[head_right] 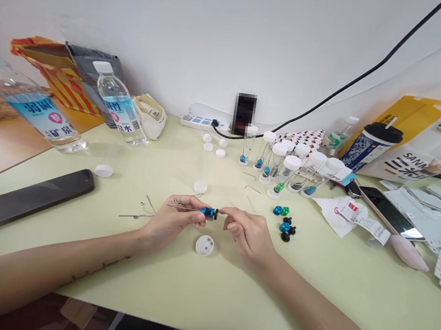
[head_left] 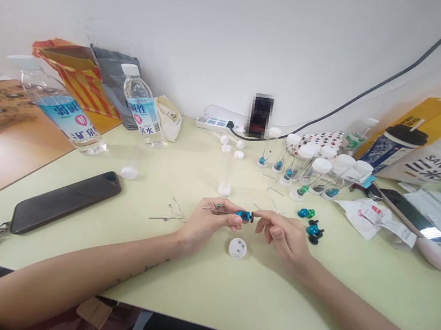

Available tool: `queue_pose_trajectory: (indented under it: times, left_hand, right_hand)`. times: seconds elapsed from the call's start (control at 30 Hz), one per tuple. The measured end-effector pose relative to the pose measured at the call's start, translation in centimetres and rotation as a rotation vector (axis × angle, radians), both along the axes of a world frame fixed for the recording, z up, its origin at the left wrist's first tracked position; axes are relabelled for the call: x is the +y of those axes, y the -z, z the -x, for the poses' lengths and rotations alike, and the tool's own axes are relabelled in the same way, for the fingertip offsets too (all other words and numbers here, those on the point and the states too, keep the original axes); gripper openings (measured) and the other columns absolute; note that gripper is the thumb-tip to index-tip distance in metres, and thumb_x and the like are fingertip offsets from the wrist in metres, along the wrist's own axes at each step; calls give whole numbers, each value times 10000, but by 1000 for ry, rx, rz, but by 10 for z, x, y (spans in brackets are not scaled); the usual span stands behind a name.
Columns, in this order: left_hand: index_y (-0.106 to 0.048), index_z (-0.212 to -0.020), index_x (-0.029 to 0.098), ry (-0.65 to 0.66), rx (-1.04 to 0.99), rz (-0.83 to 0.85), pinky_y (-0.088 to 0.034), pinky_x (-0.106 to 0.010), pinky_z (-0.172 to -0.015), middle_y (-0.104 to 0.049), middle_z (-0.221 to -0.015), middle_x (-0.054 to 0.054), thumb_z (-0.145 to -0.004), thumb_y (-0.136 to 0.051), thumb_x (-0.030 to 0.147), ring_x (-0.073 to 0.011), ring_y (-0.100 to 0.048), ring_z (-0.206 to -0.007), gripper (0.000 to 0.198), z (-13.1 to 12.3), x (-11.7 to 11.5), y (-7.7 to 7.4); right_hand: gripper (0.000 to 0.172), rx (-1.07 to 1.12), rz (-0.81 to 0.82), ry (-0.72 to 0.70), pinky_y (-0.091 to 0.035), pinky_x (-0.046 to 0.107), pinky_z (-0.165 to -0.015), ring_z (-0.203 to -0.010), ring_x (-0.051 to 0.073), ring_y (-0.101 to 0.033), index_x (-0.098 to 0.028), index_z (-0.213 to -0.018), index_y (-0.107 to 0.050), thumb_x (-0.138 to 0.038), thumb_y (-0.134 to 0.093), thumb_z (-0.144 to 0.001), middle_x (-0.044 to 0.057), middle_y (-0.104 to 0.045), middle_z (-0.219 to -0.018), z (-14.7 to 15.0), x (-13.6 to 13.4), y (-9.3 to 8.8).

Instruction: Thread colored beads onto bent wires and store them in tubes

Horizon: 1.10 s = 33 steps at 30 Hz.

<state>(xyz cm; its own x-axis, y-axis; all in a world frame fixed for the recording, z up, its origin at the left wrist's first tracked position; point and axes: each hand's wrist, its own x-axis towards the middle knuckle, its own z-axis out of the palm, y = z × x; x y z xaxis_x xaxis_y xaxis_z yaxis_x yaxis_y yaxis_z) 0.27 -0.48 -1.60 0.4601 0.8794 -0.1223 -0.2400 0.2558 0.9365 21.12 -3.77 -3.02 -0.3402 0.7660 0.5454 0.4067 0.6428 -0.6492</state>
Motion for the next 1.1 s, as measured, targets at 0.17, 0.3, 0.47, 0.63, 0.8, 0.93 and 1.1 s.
queue_pose_trajectory:
  times: [0.17,0.3,0.47,0.63,0.8,0.93,1.1]
  left_hand:
    - [-729,-795,127,-2,-11,5,-482,-227,-638,-729,-792,-64,-653,-805,217,-99,-607,-631,184,0,0,0]
    - [-726,-789,123,0,-7,7,-484,-223,-636,-727,-785,-63,-655,-805,219,-96,-607,-624,183,0,0,-2]
    - [-726,-784,123,4,4,-2,-485,-217,-628,-713,-734,-51,-660,-800,213,-97,-604,-624,170,0,0,-1]
    - [-724,-804,124,32,35,-50,-506,-218,-645,-701,-694,-34,-681,-784,204,-97,-612,-621,158,1,0,0]
    - [-727,-806,123,68,72,-114,-522,-211,-641,-701,-670,-23,-686,-776,185,-92,-622,-600,144,2,-4,-5]
    - [-729,-819,127,77,62,-162,-537,-220,-633,-706,-691,-26,-694,-770,190,-101,-632,-606,145,3,-5,-5]
    - [-722,-825,137,64,75,-237,-556,-240,-660,-710,-751,-29,-717,-753,189,-110,-636,-655,124,3,-7,-2]
  right_hand:
    - [461,-9,-18,-3,-428,247,-553,-554,123,-556,-176,-1160,-586,-452,-255,-993,10,-591,-661,0,1,1]
    - [482,-19,-6,-6,-433,253,-555,-570,129,-573,-175,-1206,-557,-466,-237,-992,21,-610,-680,-1,0,1]
    - [416,-34,-26,-1,-440,239,-564,-604,130,-595,-193,-1160,-568,-432,-270,-995,17,-615,-673,0,0,0]
    - [225,-142,28,82,-407,208,-513,-480,83,-517,-201,-1112,-541,-334,-483,-940,2,-649,-732,6,-2,-4]
    - [185,-149,60,63,-392,214,-528,-494,89,-522,-196,-979,-543,-322,-408,-973,2,-643,-711,10,-4,-4]
    - [228,-174,189,14,-382,219,-539,-506,100,-524,-202,-928,-507,-338,-335,-991,-21,-593,-649,12,-5,-6]
    - [264,-187,284,11,-363,232,-551,-533,115,-520,-207,-935,-504,-379,-312,-993,-30,-553,-628,13,-7,-11]
